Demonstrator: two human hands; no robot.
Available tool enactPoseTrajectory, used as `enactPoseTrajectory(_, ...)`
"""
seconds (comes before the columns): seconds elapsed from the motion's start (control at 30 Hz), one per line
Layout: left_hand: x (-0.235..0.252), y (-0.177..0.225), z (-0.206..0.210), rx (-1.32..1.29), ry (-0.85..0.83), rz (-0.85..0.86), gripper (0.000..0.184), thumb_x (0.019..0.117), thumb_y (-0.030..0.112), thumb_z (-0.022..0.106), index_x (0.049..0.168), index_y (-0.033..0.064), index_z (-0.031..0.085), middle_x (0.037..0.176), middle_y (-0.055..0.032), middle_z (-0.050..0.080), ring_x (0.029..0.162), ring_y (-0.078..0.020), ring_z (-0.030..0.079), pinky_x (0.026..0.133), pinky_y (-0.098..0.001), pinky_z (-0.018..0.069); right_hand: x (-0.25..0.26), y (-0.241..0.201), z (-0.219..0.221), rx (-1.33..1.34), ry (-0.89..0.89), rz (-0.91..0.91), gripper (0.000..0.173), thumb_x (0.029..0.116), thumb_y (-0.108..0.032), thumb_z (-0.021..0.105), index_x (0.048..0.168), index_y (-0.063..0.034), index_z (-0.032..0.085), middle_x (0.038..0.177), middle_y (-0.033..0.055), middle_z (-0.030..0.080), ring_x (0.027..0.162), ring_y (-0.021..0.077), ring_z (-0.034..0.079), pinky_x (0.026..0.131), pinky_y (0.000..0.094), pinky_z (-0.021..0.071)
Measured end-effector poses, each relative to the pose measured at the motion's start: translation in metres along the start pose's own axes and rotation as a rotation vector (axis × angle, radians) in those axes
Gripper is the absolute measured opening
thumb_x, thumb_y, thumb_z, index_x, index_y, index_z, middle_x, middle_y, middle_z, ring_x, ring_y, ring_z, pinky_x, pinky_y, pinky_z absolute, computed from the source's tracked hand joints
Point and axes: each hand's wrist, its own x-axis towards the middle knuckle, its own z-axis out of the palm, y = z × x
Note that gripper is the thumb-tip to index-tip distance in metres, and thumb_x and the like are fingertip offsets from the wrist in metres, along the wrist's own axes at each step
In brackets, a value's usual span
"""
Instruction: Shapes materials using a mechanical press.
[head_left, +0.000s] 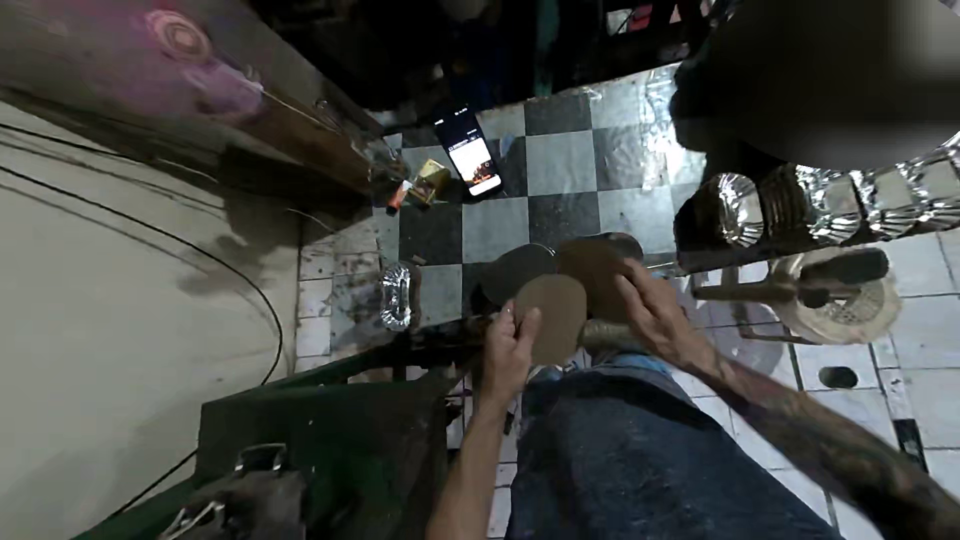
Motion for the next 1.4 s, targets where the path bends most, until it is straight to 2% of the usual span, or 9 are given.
enactPoseTrajectory(0.17,-0.033,-0.026,0.028,-0.583,0.023,-0.247,0.028,0.105,0.01,0.049,0.128,-0.0049,0.056,0.11,-0.0083,0.071,0.102,-0.0142,0.07,0.094,-0.036,0.0592,-0.023,-0.021,0.023,0.585,-0.209,0.296,0.031,0.1001,-0.009,0.049,0.125,0.0039,0.06,0.107,0.0027,0.072,0.095,0.0028,0.068,0.086,0.0247,0.0588)
enactPoseTrajectory(0.3,-0.057,-0.032,0.025,-0.869,-0.119,-0.283,0.026,0.0866,0.031,0.08,0.111,0.0206,0.078,0.096,0.006,0.078,0.087,-0.004,0.074,0.08,-0.0266,0.0626,-0.032,-0.019,-0.001,0.922,-0.499,0.411,0.019,0.0954,-0.006,0.06,0.106,-0.0139,0.073,0.093,-0.0096,0.075,0.083,0.0001,0.069,0.078,0.0242,0.0599)
enactPoseTrajectory(0.43,-0.022,-0.129,0.052,-0.098,-0.237,-0.453,0.032,0.1,0.006,0.06,0.13,-0.0034,0.059,0.119,-0.0104,0.069,0.109,-0.0125,0.067,0.098,-0.0292,0.0549,-0.038,0.067,0.013,0.277,-0.669,0.422,0.02,0.1001,-0.012,0.057,0.106,-0.0008,0.072,0.092,0.0067,0.072,0.083,0.0132,0.068,0.081,0.0354,0.0573)
enactPoseTrajectory(0.53,0.004,-0.157,0.092,0.707,-0.583,-0.308,0.044,0.1071,0.029,0.052,0.144,0.006,0.058,0.145,-0.0183,0.058,0.139,-0.0343,0.05,0.118,-0.051,0.0358,-0.06,0.076,-0.003,-0.255,-1.054,0.393,0.026,0.1027,-0.019,0.058,0.118,-0.0053,0.075,0.108,0.0217,0.074,0.104,0.0393,0.07,0.096,0.0606,0.0516)
enactPoseTrajectory(0.7,0.053,-0.162,0.183,0.613,-0.702,-0.38,0.059,0.1102,0.048,0.034,0.128,0.0015,0.067,0.134,-0.0221,0.065,0.13,-0.0368,0.059,0.11,-0.0582,0.0428,-0.095,0.064,-0.023,-0.438,-1.338,0.485,0.029,0.0999,-0.015,0.059,0.125,-0.0134,0.074,0.113,0.0227,0.073,0.109,0.0448,0.067,0.095,0.0649,0.0495)
enactPoseTrajectory(0.83,0.048,-0.128,0.171,0.498,-0.701,-0.411,0.053,0.1107,0.04,0.037,0.128,-0.0013,0.066,0.135,-0.0238,0.063,0.131,-0.0376,0.057,0.112,-0.058,0.0404,-0.093,0.044,-0.029,-0.493,-1.462,0.458,0.039,0.1068,-0.019,0.051,0.144,-0.0187,0.061,0.117,0.026,0.071,0.109,0.0481,0.068,0.095,0.0668,0.0497)
enactPoseTrajectory(1.07,-0.058,-0.026,0.0,0.285,0.288,0.025,0.041,0.1085,0.027,0.045,0.131,0.0014,0.068,0.137,-0.0141,0.065,0.134,-0.0264,0.056,0.119,-0.044,0.0369,-0.055,-0.013,0.009,-0.833,-1.577,0.22,0.048,0.1096,-0.019,0.046,0.157,-0.0229,0.044,0.14,0.025,0.062,0.13,0.0484,0.058,0.11,0.0647,0.0406)
enactPoseTrajectory(1.23,-0.071,-0.007,-0.123,-0.001,0.942,0.191,0.051,0.112,0.028,0.026,0.145,-0.0026,0.049,0.14,-0.0163,0.059,0.126,-0.0142,0.058,0.11,-0.0345,0.0463,-0.042,-0.022,0.062,-0.53,-1.353,-0.288,0.041,0.1028,-0.013,0.054,0.142,-0.0235,0.063,0.104,0.0235,0.074,0.093,0.0481,0.071,0.082,0.0684,0.0544)
enactPoseTrajectory(1.4,-0.056,0.0,-0.221,-0.031,1.073,0.18,0.056,0.1138,0.031,0.016,0.157,-0.001,0.034,0.156,-0.0203,0.044,0.144,-0.0213,0.044,0.12,-0.0392,0.036,-0.045,-0.086,0.114,-0.639,-1.36,-0.33,0.043,0.1051,-0.017,0.051,0.146,-0.0275,0.059,0.11,0.0216,0.074,0.1,0.0456,0.071,0.088,0.0645,0.0543)
